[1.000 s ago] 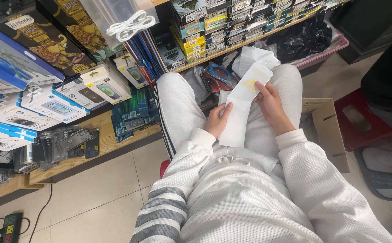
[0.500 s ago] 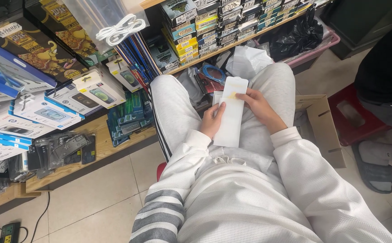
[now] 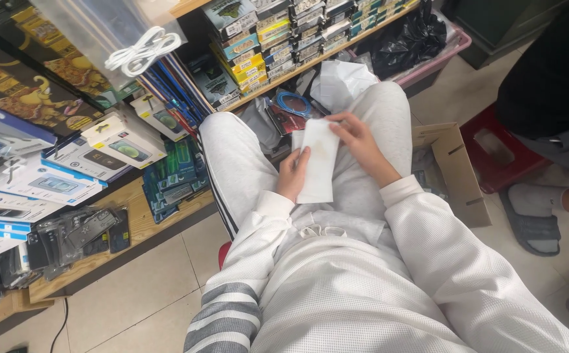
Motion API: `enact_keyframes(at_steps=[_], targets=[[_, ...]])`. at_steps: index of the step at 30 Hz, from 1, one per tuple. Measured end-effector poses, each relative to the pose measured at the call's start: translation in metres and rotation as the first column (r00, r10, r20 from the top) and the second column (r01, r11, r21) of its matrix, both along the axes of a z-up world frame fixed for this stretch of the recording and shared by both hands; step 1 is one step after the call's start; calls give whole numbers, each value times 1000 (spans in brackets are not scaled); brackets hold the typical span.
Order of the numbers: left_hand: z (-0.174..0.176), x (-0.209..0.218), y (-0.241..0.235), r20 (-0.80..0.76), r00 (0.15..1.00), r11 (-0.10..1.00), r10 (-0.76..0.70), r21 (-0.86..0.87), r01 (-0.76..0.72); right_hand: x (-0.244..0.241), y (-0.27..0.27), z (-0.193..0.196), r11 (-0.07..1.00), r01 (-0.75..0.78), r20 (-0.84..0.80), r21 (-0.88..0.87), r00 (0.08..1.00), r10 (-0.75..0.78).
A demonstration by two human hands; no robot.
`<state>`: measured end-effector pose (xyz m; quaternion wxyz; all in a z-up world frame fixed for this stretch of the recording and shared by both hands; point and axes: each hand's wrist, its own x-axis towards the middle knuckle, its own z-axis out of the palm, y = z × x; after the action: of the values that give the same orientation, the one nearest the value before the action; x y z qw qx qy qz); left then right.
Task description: The person sits on a stool in a store and handles a small black box and a white rectangular item on their lap. They open the white item, reveal a yellowish object inside, and continue to manipulate both items with their hands.
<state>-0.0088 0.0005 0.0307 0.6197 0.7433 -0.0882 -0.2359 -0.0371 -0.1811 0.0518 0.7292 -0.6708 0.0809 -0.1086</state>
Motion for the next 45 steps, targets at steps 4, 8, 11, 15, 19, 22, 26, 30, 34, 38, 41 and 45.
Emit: enact_keyframes(at_steps=[4, 8, 11, 15, 19, 22, 26, 30, 34, 38, 41, 45], targets=[[3, 1, 1, -33, 996, 996, 87, -24, -88, -12, 12, 20, 991, -69, 46, -113, 996, 74], [20, -6, 1, 43, 996, 993, 78, -87, -74, -7, -12, -4, 999, 38, 130, -21, 991, -35], [-13, 7, 4, 121, 992, 993, 44, -117, -30, -12, -50, -9, 964, 212, 141, 162, 962, -235], [-4, 1, 1, 137, 990, 990, -27, -132, 45, -46, -114, -5, 834, 337, 103, 437, 902, -418], [8, -7, -1, 306, 949, 989, -77, -96, 111, -96, -172, -49, 633, 533, -68, 561, 792, -606], [11, -9, -1, 311, 946, 992, -93, -54, 116, -134, -207, -137, 636, 678, -212, 369, 728, -652], [4, -8, -1, 293, 954, 995, -71, -40, 86, -170, -221, -227, 642, 763, -400, 69, 611, -683], [6, -10, -3, 298, 953, 996, -57, -45, 74, -198, -228, -319, 625, 778, -512, -68, 510, -691], [7, -11, -7, 318, 948, 997, -29, -64, 52, -201, -226, -361, 744, 626, -552, -234, 544, -632], [11, -14, -8, 327, 945, 998, -24, -52, 44, -203, -213, -382, 824, 366, -616, -432, 547, -566], [11, -13, -9, 312, 949, 996, -39, -65, 63, -198, -220, -376, 798, 267, -631, -540, 499, -594], [2, -12, -9, 296, 955, 991, -15, -125, 55, -170, -208, -293, 715, 263, -566, -648, 462, -683]])
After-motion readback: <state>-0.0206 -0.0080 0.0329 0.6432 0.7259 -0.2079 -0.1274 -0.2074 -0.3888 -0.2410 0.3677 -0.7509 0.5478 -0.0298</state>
